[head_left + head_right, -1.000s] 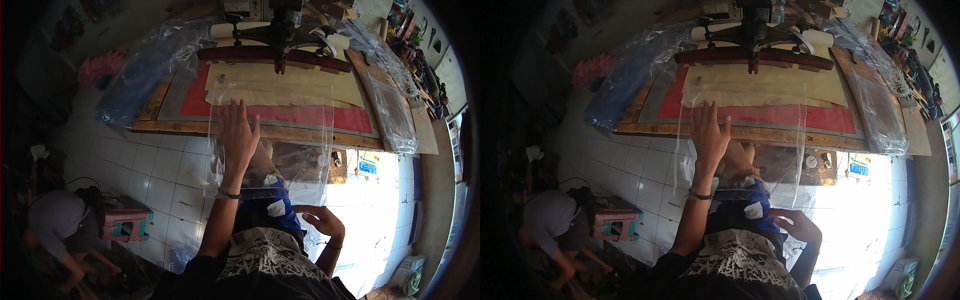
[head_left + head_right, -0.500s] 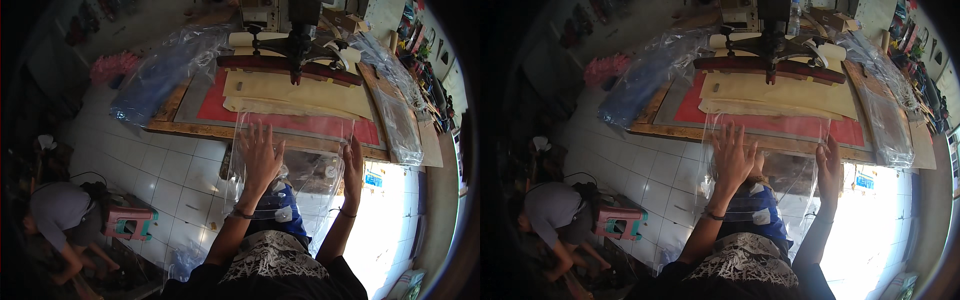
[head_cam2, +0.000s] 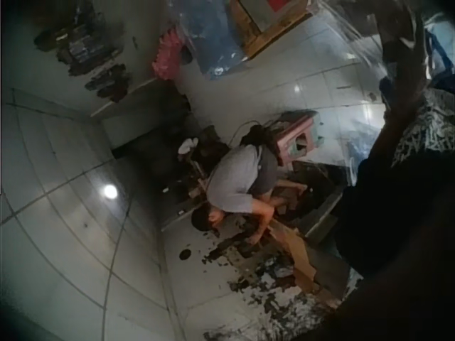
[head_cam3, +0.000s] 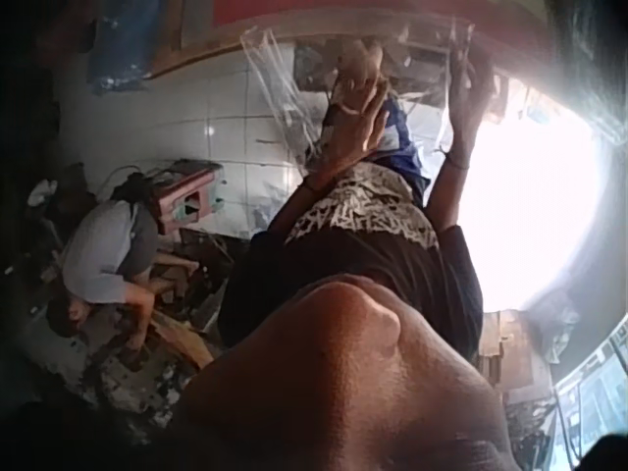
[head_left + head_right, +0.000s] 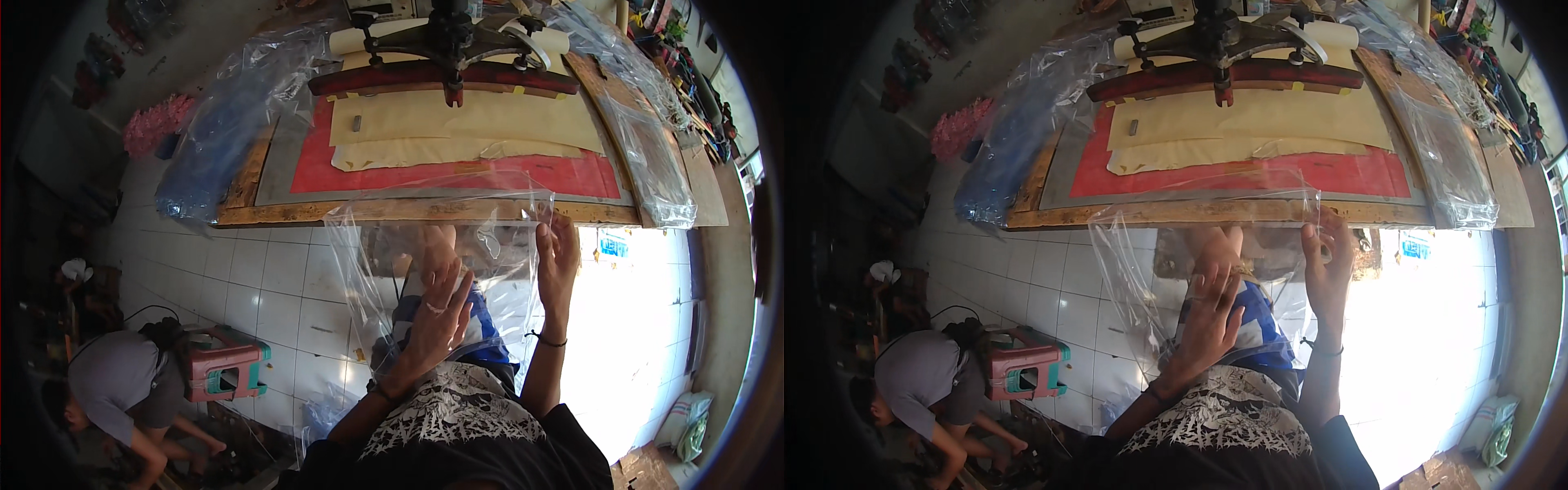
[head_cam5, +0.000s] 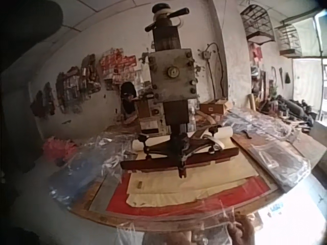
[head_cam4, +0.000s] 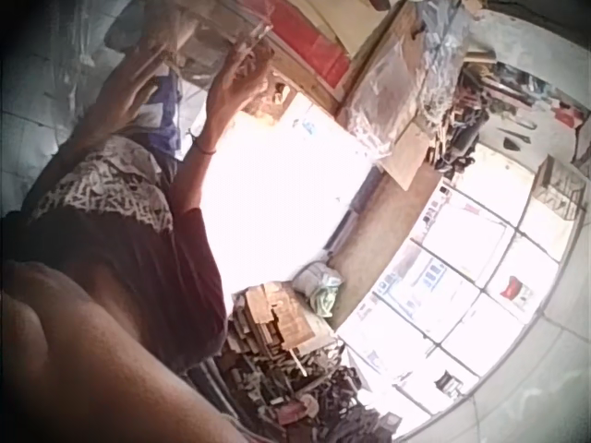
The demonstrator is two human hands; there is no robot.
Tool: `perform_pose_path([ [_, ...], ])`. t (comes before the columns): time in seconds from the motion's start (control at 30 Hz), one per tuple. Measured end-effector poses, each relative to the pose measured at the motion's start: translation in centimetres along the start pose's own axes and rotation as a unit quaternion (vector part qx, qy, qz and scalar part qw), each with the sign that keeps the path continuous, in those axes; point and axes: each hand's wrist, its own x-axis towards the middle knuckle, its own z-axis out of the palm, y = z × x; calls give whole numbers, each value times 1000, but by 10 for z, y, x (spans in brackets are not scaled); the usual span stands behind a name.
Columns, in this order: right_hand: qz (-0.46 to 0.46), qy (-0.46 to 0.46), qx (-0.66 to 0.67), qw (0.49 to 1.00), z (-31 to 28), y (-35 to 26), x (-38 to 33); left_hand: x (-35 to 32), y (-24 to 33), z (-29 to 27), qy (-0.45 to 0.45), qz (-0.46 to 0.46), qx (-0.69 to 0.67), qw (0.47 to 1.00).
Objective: The person handles clear plastic sheets at a workbench, aligns them on the bed of a heat press machine, and folds them. They point at the machine's control panel and sort through a stack of plastic bags.
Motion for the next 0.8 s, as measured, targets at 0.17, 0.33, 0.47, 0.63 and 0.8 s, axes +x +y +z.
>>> perform_pose_path([
  [0.17, 1, -22, 7, 1000, -3, -3, -1, -34, 15, 22, -138, -8, -163, 977],
  [0.33, 22, 51, 137, 989, -18, -19, -4, -83, -17, 31, -468, -146, -375, 787],
  [0.47, -29, 71, 176, 981, -49, -13, 0, -100, -50, -15, -474, -76, -380, 791],
  [0.63, -77, 95, 141, 982, -63, -4, 6, -56, -70, -148, -315, -269, -325, 850],
  [0.8, -84, 66, 131, 986, -57, 0, 4, 2, -67, -134, 90, -116, -404, 903],
])
